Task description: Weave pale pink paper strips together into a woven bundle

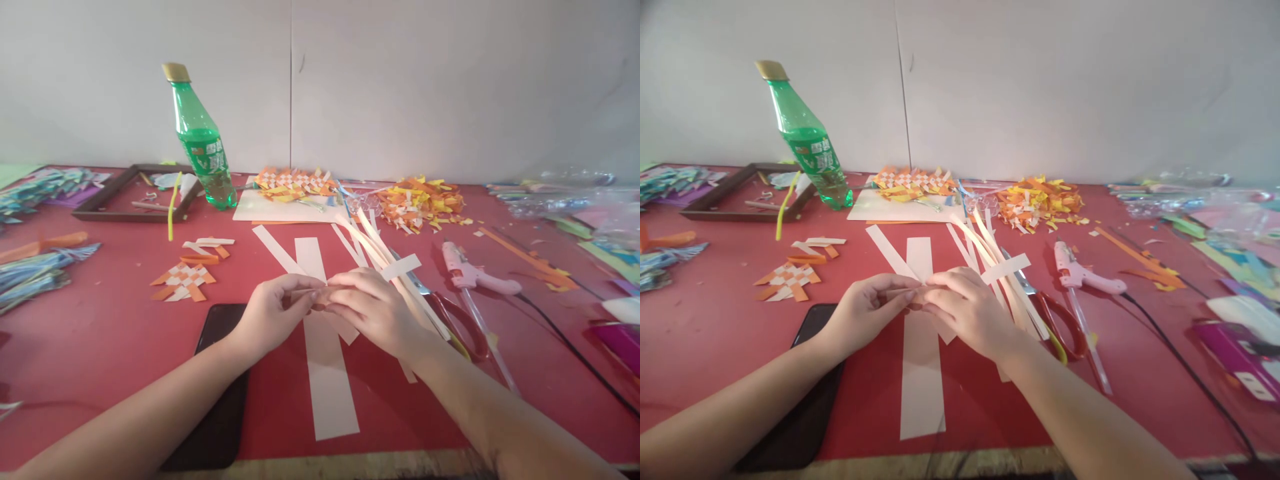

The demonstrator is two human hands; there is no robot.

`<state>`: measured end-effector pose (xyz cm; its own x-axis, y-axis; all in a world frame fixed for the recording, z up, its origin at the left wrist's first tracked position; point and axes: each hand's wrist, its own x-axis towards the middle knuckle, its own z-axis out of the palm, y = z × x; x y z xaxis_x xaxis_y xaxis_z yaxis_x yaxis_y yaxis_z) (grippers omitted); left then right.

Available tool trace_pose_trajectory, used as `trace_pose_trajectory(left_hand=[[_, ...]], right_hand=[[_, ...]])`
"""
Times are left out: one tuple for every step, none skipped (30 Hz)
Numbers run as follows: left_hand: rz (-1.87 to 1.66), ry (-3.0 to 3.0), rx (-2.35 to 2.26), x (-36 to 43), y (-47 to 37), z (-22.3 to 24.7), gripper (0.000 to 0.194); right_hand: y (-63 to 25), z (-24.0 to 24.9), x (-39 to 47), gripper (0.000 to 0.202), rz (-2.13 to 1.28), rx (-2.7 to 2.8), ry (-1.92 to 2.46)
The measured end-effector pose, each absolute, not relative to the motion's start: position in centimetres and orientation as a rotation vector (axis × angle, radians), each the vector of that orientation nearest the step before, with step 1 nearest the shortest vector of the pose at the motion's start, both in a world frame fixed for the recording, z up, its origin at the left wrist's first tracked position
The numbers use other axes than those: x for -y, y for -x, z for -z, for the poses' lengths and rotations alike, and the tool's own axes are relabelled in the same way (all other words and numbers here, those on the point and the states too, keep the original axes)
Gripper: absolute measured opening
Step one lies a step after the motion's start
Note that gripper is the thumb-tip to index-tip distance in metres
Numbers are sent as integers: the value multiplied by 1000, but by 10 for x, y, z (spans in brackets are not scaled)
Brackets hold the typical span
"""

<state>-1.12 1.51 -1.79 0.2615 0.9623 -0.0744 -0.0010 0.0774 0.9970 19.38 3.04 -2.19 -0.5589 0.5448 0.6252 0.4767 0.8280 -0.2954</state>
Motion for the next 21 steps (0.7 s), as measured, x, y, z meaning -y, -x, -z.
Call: trace_pose_trajectory(left_hand=[[-962,-1265,-1047,-15,11,18,15],[-964,-1277,-1060,-16,11,19,15],[-969,-1299,-1072,-16,11,19,15],[-978,-1328,-1084,-16,11,19,16],[-985,-1368,-1091,-16,11,20,16],[-999,-1415,-1098,-16,11,20,17],[-1013,-1462,-1097,-16,11,20,19],[-1033,-1515,-1100,-15,11,20,20],[-1080,-1569,-1107,-15,11,20,21],[-1096,-1619,-1097,-14,11,19,23],[-1095,-1662,-1092,-14,11,19,23],[-1095,-1699,-1089,-13,11,18,23],[-1088,-1731,-1090,-13,11,18,21],[-1086,-1759,-1099,-13,11,17,17],[-1089,-1782,-1114,-12,12,17,13],[-1096,-1799,-1130,-12,12,17,10],[-1104,-1807,-1146,-12,12,16,7],[-1108,-1810,-1157,-12,12,16,6],[-1109,-1810,-1163,-13,12,15,6],[-1112,-1810,-1163,-13,12,15,5],[-1115,-1809,-1163,-13,11,15,5]], right_hand=[[-194,21,-30,12,-120,2255,736],[-194,20,-31,12,-119,2249,726],[-194,19,-31,12,-117,2248,716],[-194,18,-31,12,-113,2247,712],[-194,17,-31,12,-110,2245,713],[-194,17,-32,12,-106,2241,718],[-194,17,-32,13,-102,2238,725],[-194,17,-33,13,-98,2234,731],[-194,18,-33,13,-94,2231,732],[-193,18,-33,13,-93,2233,733],[-193,18,-33,13,-96,2237,736],[-193,19,-33,13,-103,2243,743],[-193,19,-33,13,-116,2248,753],[-193,19,-32,14,-131,2252,764],[-193,18,-32,14,-146,2255,772],[-193,18,-31,15,-156,2256,778],[-192,18,-31,15,-160,2258,778],[-192,18,-31,15,-158,2260,778],[-192,18,-31,16,-152,2264,776],[-192,17,-31,16,-146,2270,772],[-192,16,-31,16,-140,2277,769]])
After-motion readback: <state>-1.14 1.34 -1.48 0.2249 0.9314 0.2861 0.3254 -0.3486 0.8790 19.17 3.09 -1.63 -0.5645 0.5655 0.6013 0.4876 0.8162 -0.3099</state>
